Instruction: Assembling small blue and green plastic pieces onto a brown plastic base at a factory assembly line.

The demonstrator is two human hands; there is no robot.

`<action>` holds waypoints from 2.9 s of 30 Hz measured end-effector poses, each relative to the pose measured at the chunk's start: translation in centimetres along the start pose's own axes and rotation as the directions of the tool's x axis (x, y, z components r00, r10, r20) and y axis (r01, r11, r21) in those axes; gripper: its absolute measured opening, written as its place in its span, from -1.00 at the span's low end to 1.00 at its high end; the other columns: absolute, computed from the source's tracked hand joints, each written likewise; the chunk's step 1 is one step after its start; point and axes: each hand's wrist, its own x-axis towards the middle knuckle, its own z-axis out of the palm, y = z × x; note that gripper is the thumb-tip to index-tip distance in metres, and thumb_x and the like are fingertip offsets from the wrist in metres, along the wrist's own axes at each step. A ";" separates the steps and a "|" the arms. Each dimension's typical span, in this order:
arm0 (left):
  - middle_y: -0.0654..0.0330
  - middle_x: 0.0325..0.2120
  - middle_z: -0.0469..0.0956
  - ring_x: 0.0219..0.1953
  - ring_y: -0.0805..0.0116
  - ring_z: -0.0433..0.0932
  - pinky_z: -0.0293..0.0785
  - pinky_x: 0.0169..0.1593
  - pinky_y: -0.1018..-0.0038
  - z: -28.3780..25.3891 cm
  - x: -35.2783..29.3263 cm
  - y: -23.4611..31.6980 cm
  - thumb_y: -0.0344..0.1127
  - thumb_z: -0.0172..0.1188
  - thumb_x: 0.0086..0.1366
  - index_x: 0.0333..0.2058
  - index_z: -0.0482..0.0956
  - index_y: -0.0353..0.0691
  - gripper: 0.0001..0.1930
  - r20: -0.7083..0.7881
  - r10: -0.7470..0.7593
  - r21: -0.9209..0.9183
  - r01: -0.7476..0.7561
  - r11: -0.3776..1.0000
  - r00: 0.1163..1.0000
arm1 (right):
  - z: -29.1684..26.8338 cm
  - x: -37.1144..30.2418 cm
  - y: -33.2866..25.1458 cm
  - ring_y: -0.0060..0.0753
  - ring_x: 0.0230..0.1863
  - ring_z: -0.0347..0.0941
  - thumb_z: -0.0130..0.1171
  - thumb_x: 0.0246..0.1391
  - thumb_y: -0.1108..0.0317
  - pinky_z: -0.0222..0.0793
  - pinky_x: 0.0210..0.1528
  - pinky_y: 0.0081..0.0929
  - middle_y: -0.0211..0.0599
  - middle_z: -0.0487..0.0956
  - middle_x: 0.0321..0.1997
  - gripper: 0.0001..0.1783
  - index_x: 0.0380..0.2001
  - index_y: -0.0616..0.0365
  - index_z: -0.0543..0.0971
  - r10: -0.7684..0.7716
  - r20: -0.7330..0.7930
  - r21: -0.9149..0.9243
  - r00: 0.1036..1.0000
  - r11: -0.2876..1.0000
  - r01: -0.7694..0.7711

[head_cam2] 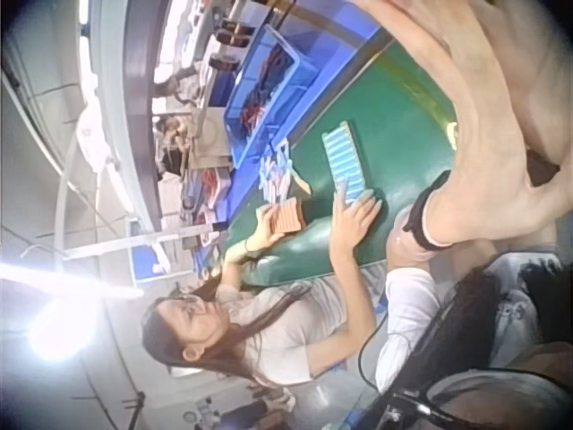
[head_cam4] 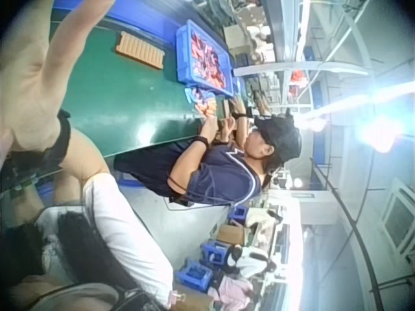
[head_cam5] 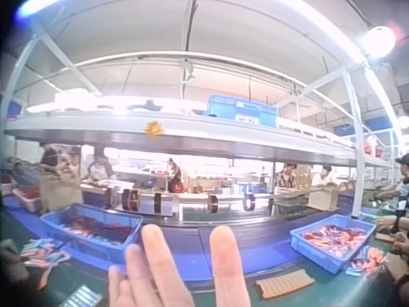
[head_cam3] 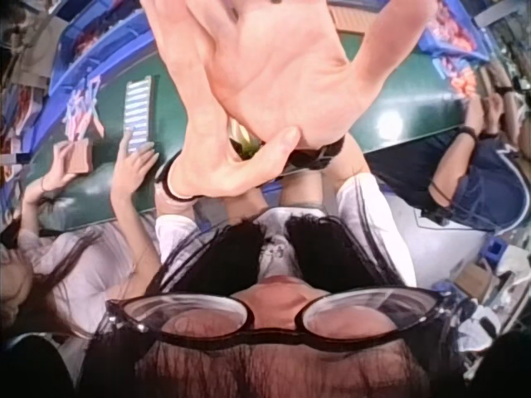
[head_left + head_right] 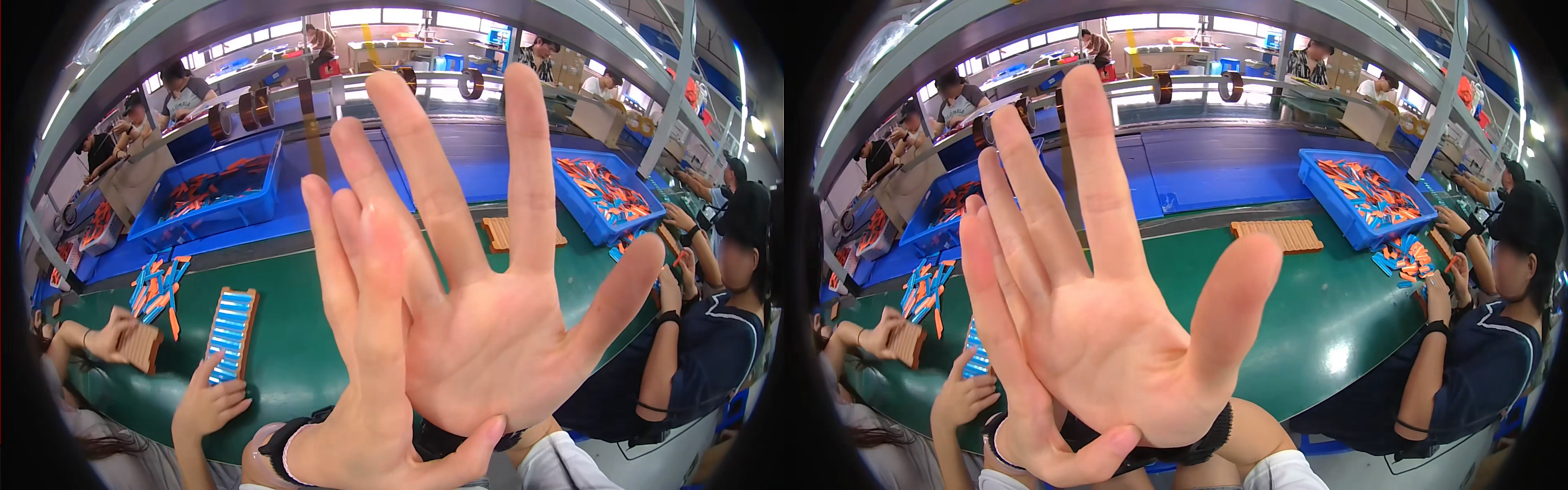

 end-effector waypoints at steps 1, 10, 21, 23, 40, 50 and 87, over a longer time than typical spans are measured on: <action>-0.04 -0.03 0.22 -0.05 0.28 0.33 0.31 -0.05 0.46 0.1 0.0 0.0 -0.55 0.19 -0.07 0.13 -0.35 -0.46 -0.07 0.001 0.002 -0.003 -0.002 1.000 1.000 | 0.2 0.0 -0.2 -0.17 0.25 -0.07 -0.28 0.04 -0.23 -0.08 0.20 -0.28 -0.05 -0.04 0.26 -0.22 0.22 -0.04 -0.11 -0.004 0.005 -0.006 1.000 1.000 0.004; -0.04 -0.03 0.21 -0.03 0.26 0.31 0.28 -0.02 0.45 -0.1 0.6 1.5 -0.53 0.19 -0.07 0.13 -0.33 -0.45 -0.07 0.048 -0.069 -0.001 0.069 0.998 0.996 | 0.4 -0.3 -1.0 -0.18 0.24 -0.05 -0.28 0.05 -0.22 -0.06 0.19 -0.28 -0.05 -0.05 0.26 -0.23 0.22 -0.03 -0.11 -0.026 0.055 -0.035 0.998 0.999 0.028; -0.05 0.01 0.15 0.01 0.22 0.28 0.25 0.01 0.43 0.4 0.3 0.3 -0.53 0.20 -0.07 0.14 -0.32 -0.43 -0.07 0.016 -0.005 -0.047 0.005 0.999 1.000 | 0.0 -0.5 -1.7 -0.18 0.22 -0.02 -0.28 0.06 -0.20 -0.03 0.17 -0.28 -0.04 -0.06 0.27 -0.24 0.21 -0.02 -0.10 -0.048 0.106 -0.065 0.993 0.996 0.055; -0.05 0.02 0.13 0.02 0.22 0.27 0.23 0.03 0.43 0.2 0.6 0.7 -0.52 0.19 -0.07 0.14 -0.32 -0.42 -0.07 0.045 -0.023 -0.029 0.024 0.999 0.999 | -0.1 -0.5 -2.0 -0.18 0.22 -0.01 -0.28 0.06 -0.19 -0.02 0.16 -0.28 -0.04 -0.06 0.27 -0.24 0.21 -0.01 -0.10 -0.054 0.111 -0.075 0.992 0.995 0.063; -0.04 0.09 -0.01 0.10 0.17 0.08 0.07 0.09 0.32 -1.4 0.6 2.7 -0.39 0.15 -0.01 0.15 -0.32 -0.38 -0.10 0.081 -0.124 0.192 0.107 0.976 0.989 | -0.5 -0.6 -2.7 -0.19 0.20 0.03 -0.28 0.08 -0.16 0.02 0.13 -0.29 -0.03 -0.08 0.27 -0.26 0.21 0.00 -0.10 -0.079 0.193 -0.114 0.978 0.988 0.103; -0.04 0.13 -0.10 0.16 0.14 -0.03 -0.03 0.13 0.26 -2.5 0.0 3.1 -0.31 0.12 0.03 0.16 -0.32 -0.36 -0.12 0.087 -0.182 0.327 0.144 0.934 0.979 | -0.9 -0.7 -3.5 -0.19 0.18 0.05 -0.28 0.09 -0.15 0.04 0.11 -0.29 -0.03 -0.09 0.27 -0.27 0.21 0.02 -0.10 -0.093 0.243 -0.138 0.966 0.982 0.130; -0.20 0.11 -0.05 0.19 -0.02 -0.10 -0.20 0.10 -0.04 -11.1 -18.1 -4.2 0.06 0.30 -0.16 0.14 -0.33 -0.44 0.15 -0.816 -0.424 0.437 0.900 -0.009 0.392 | -1.7 -2.7 0.2 -0.41 -0.41 0.45 0.08 0.00 0.34 0.33 -0.32 -0.54 -0.25 0.52 -0.36 -0.76 -0.28 0.26 0.42 0.496 -0.021 -0.985 0.868 0.136 -0.101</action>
